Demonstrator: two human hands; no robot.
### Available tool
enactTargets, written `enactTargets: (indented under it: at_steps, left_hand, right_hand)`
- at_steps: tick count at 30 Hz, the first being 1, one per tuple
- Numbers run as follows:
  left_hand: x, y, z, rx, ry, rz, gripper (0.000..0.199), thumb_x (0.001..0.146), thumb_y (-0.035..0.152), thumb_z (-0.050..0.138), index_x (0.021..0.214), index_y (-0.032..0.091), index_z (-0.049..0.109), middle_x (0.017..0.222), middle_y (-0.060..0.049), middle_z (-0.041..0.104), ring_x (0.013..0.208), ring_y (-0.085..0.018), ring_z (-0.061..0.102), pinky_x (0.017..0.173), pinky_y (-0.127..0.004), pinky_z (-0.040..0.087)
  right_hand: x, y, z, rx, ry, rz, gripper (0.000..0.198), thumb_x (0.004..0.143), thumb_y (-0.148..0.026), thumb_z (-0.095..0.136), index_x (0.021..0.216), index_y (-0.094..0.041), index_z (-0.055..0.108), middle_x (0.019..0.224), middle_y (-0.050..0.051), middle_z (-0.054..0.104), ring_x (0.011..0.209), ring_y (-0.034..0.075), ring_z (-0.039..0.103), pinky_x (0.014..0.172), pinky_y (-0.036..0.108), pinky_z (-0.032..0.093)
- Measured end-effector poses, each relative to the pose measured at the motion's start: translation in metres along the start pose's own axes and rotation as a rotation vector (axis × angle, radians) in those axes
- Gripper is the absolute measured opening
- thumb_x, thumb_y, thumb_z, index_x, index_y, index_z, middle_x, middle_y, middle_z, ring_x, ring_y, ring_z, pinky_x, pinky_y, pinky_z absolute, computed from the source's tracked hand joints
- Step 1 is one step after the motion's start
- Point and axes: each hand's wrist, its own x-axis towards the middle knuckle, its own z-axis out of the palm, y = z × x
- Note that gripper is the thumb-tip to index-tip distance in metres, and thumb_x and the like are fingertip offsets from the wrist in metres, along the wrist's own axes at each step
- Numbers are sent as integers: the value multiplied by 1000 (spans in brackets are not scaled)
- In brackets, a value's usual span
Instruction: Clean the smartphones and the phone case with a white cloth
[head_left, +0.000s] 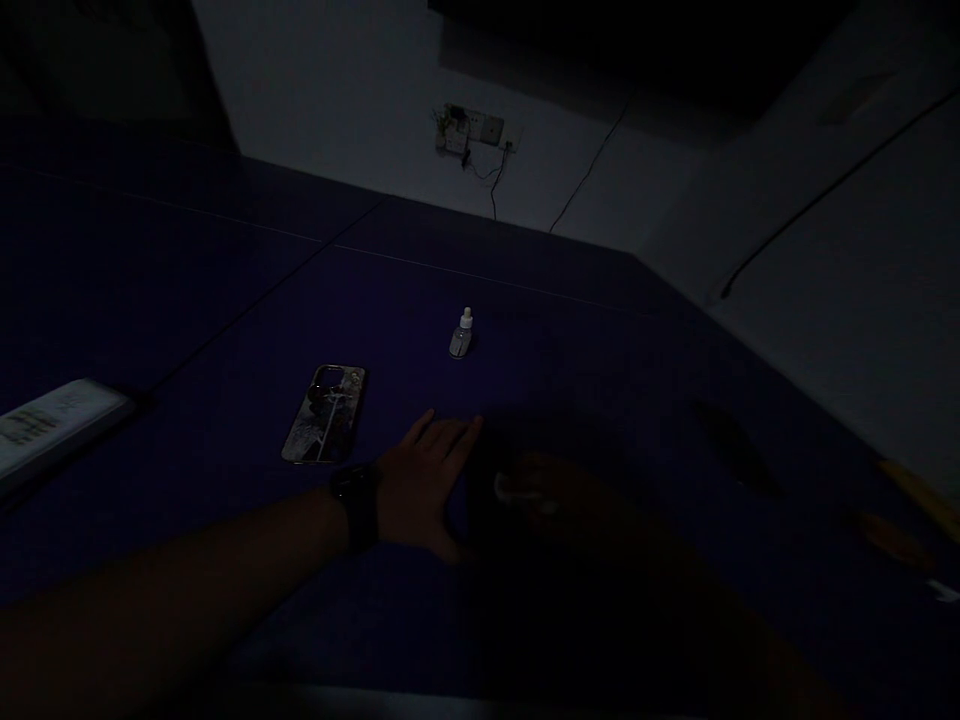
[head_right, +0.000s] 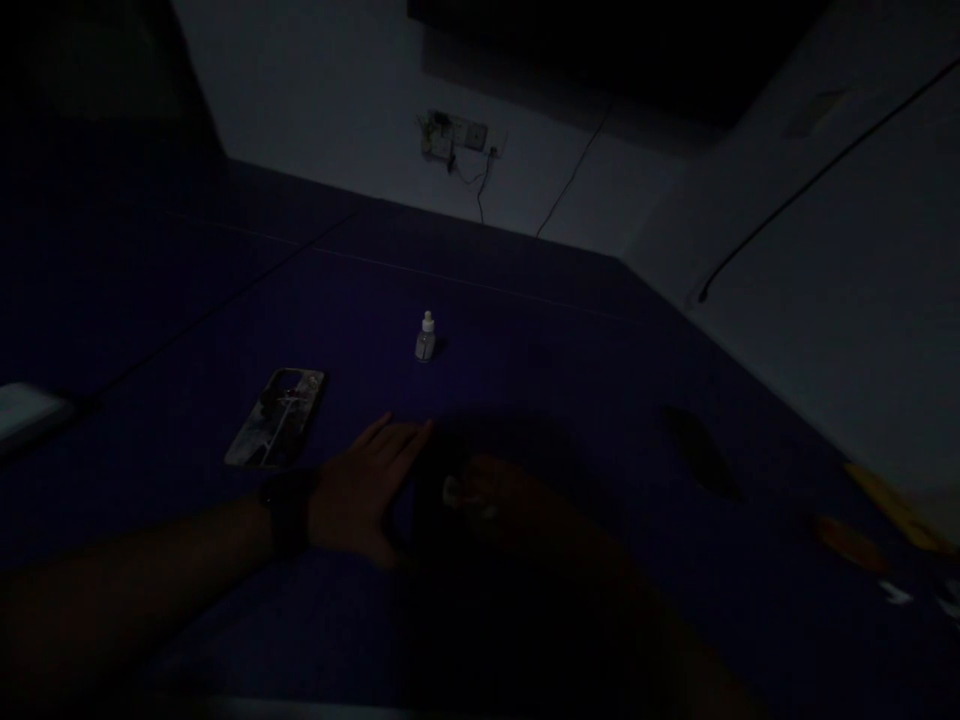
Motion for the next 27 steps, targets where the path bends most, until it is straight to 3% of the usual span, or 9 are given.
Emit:
enactTargets:
  at_steps: [3, 5, 10, 15, 18, 21, 23, 27]
  left_hand:
    - [0, 0, 0, 0, -9, 9, 147, 51, 84, 71, 158, 6, 8, 151, -29, 42, 139, -45, 41, 122, -64, 10]
    - [1, 0, 0, -8, -21, 20, 148, 51, 85, 70, 158, 6, 6, 152, -29, 42, 139, -45, 41, 121, -64, 8]
    - [2, 0, -1, -11, -53, 12, 147, 54, 86, 68, 158, 6, 2, 155, -30, 37, 141, -47, 39, 120, -66, 7]
    - [1, 0, -1, -4, -37, 13, 146, 58, 86, 66, 158, 6, -3, 155, -30, 38, 141, -46, 39, 120, -66, 9]
    - [0, -1, 0, -4, -31, 15, 146, 57, 86, 67, 158, 7, -3, 153, -30, 40, 141, -45, 40, 120, -65, 10]
    - [0, -1, 1, -1, -31, 15, 145, 55, 84, 68, 158, 7, 2, 151, -29, 43, 140, -44, 41, 120, -64, 9]
    - [1, -1, 1, 1, -27, 20, 144, 55, 84, 68, 158, 7, 4, 151, -29, 43, 140, -44, 42, 121, -64, 8]
    - [1, -1, 1, 0, -16, 26, 141, 57, 86, 66, 159, 8, 5, 151, -29, 44, 139, -44, 43, 120, -65, 9]
  right_hand:
    - [-21, -19, 3, -10, -181, -95, 26, 93, -18, 58, 114, -28, 70, 110, 5, 72, 96, 19, 68, 83, 30, 54]
    - [-23, -24, 8, -33, -213, -121, 25, 95, -18, 57, 113, -28, 71, 106, 5, 73, 93, 18, 68, 83, 31, 55]
    - [18, 0, 7, -171, -30, -139, 23, 94, -14, 58, 110, -20, 73, 113, 11, 72, 105, 24, 66, 95, 40, 53]
    - [51, 16, 3, -140, 125, -75, 24, 97, -12, 51, 107, -18, 72, 107, 11, 71, 97, 21, 67, 89, 37, 56]
    - [35, 1, 13, -90, -24, -168, 23, 98, -16, 54, 110, -22, 71, 110, 8, 71, 102, 20, 66, 92, 35, 54]
    - [7, -17, 23, -5, -241, -223, 18, 98, -21, 58, 104, -25, 74, 100, 3, 73, 92, 16, 68, 85, 28, 54]
    - [-2, -22, 23, 11, -282, -221, 18, 98, -23, 57, 102, -26, 74, 97, 3, 73, 89, 15, 68, 83, 27, 54]
    - [21, -2, 12, -75, -92, -171, 23, 100, -20, 53, 111, -22, 73, 114, 9, 72, 108, 21, 65, 97, 37, 51]
